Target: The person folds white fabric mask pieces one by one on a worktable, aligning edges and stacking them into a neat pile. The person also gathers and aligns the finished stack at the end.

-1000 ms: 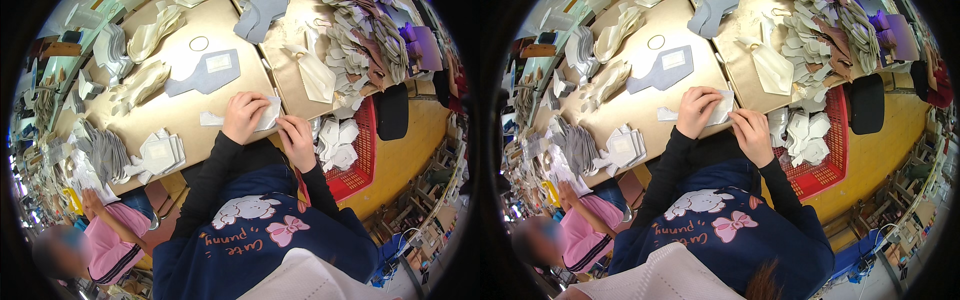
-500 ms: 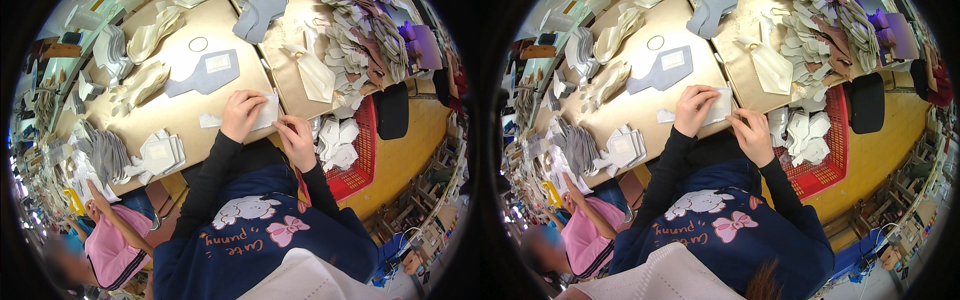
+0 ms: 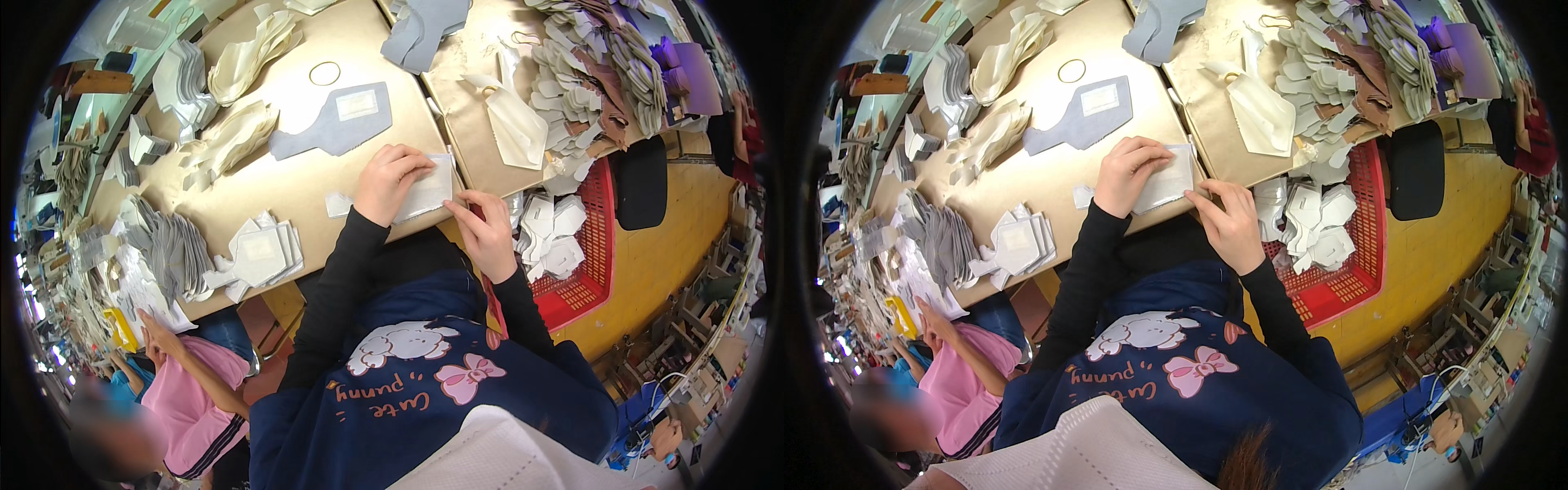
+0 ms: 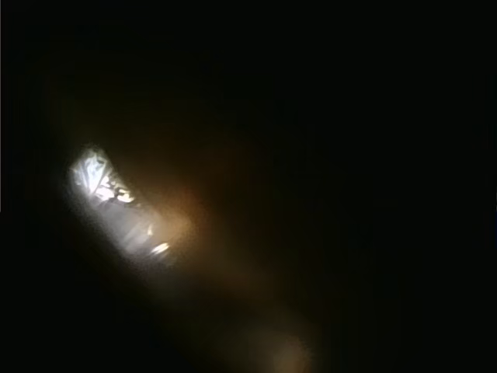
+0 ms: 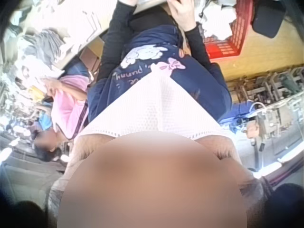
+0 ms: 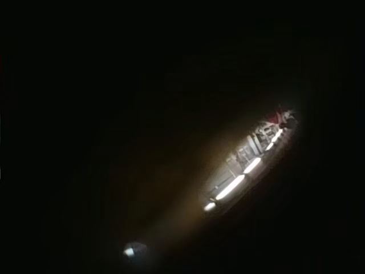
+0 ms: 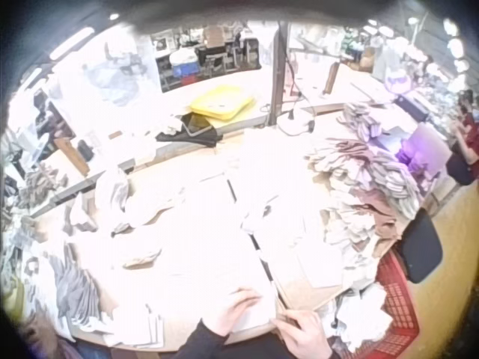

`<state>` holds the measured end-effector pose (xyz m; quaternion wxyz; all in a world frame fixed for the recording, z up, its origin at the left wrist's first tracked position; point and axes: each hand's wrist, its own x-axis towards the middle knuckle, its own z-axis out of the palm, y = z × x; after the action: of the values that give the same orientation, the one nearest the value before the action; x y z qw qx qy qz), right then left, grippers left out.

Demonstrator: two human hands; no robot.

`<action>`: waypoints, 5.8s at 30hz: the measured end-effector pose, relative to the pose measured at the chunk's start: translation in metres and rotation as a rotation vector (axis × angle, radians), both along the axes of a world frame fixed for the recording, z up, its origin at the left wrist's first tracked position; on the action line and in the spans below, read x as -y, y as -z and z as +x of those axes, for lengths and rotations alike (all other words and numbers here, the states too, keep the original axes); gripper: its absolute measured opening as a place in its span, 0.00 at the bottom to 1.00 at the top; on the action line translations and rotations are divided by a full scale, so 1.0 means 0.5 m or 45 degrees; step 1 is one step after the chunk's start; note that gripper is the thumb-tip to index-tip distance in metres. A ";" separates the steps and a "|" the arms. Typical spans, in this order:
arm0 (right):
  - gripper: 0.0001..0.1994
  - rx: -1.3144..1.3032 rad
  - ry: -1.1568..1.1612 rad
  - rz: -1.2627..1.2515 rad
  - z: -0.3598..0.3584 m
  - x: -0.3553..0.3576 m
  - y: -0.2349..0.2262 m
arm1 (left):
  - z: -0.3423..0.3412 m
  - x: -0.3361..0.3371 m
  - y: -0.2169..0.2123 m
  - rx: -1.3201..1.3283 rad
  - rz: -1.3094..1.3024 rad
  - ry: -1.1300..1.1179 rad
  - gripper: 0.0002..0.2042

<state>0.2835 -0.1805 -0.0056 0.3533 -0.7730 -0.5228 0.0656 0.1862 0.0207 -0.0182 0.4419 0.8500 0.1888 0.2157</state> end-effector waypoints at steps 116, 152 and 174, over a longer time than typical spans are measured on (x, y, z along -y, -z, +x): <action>0.30 0.363 -0.155 -0.294 0.041 -0.113 -0.042 | -0.049 0.024 -0.026 -0.091 0.353 -0.730 0.12; 0.39 0.554 -0.675 -0.206 0.075 -0.310 0.014 | -0.148 0.210 0.051 -0.553 1.024 -0.260 0.29; 0.40 0.409 -0.716 -0.221 0.075 -0.337 0.011 | -0.138 0.209 0.033 -0.518 0.870 -0.294 0.30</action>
<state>0.3212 -0.0121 -0.0111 0.1674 -0.6261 -0.7571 0.0821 0.1173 -0.0836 -0.0349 0.0607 0.9463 0.2840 0.1418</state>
